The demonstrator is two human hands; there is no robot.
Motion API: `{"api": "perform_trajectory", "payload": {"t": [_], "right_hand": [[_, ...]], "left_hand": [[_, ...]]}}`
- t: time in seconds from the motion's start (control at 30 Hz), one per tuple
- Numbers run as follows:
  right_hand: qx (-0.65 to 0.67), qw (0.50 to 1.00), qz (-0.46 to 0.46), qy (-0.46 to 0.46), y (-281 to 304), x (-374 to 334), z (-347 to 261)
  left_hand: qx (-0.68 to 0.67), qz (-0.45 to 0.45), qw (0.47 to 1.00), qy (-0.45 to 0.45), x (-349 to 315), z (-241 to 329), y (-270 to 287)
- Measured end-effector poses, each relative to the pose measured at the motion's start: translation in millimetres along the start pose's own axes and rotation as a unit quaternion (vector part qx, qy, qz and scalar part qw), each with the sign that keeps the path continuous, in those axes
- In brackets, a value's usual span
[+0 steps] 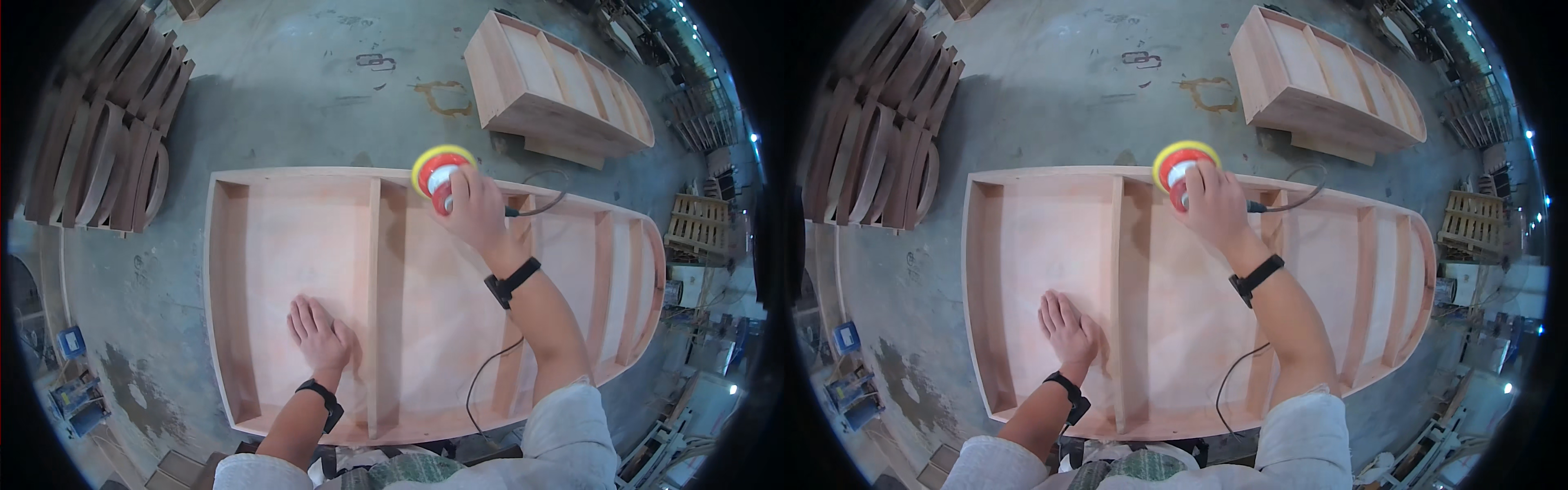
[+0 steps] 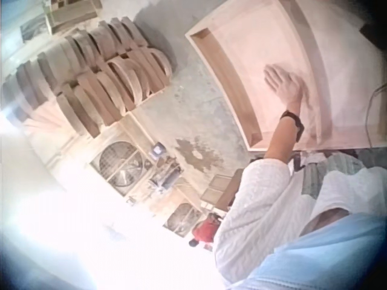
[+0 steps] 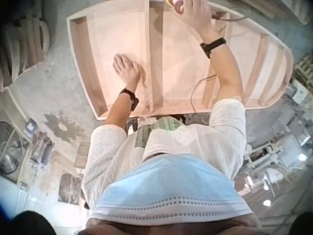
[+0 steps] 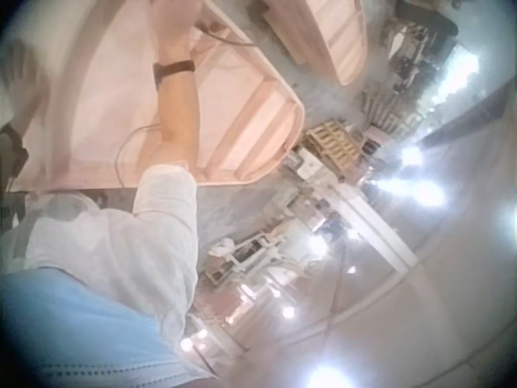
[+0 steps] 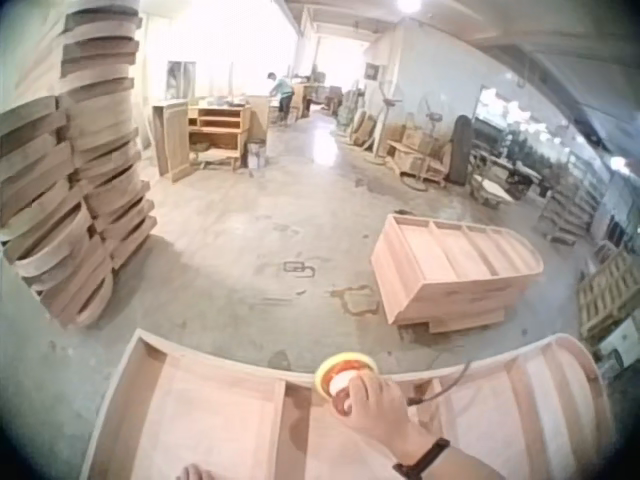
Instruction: The person uses a handheld orbital sander to smooth the interior surfaces of a wooden furniture piece. They systematically move the sander across the bottom and side panels of the item, which is positioned on the workshop floor.
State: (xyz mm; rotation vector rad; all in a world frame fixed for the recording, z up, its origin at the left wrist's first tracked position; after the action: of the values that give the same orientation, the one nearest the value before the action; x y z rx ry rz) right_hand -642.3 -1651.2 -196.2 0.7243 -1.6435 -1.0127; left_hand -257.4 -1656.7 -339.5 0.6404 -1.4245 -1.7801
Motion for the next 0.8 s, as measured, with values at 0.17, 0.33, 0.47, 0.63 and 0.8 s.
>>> {"api": "perform_trajectory", "payload": {"t": [0.17,0.33,0.47,0.63,0.8], "right_hand": [[0.028,0.937,-0.268,-0.222,-59.4,95.6,48.7],[0.07,0.792,-0.536,-0.284,-131.7,132.6,64.7],[0.104,0.803,-0.537,-0.238,-132.3,134.6,48.6],[0.06,0.955,-0.281,-0.072,-50.4,101.2,-13.7],[-0.011,0.998,-0.002,0.07,-12.2,15.6,-52.0]], "left_hand": [[0.005,0.013,1.0,0.005,0.5,-6.2,-0.2],[0.01,0.025,1.0,-0.001,1.4,-9.7,-0.1],[-0.013,0.007,1.0,0.006,-0.6,-5.9,1.3],[-0.003,0.009,1.0,0.004,0.1,-9.4,0.6],[-0.003,0.0,1.0,0.007,4.2,-5.0,2.3]]}}
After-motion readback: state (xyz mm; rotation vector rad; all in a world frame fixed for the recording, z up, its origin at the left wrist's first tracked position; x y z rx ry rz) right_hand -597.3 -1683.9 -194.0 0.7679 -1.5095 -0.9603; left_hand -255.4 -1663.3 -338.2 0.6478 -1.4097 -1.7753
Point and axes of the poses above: each hand's wrist, its own x-axis towards the middle knuckle, its own y-axis out of the back of the hand, z = x × y, the point moved 9 cm from there along x, towards the middle knuckle, and after that the axes turned 6 degrees about -y, right-handed, at the moved point
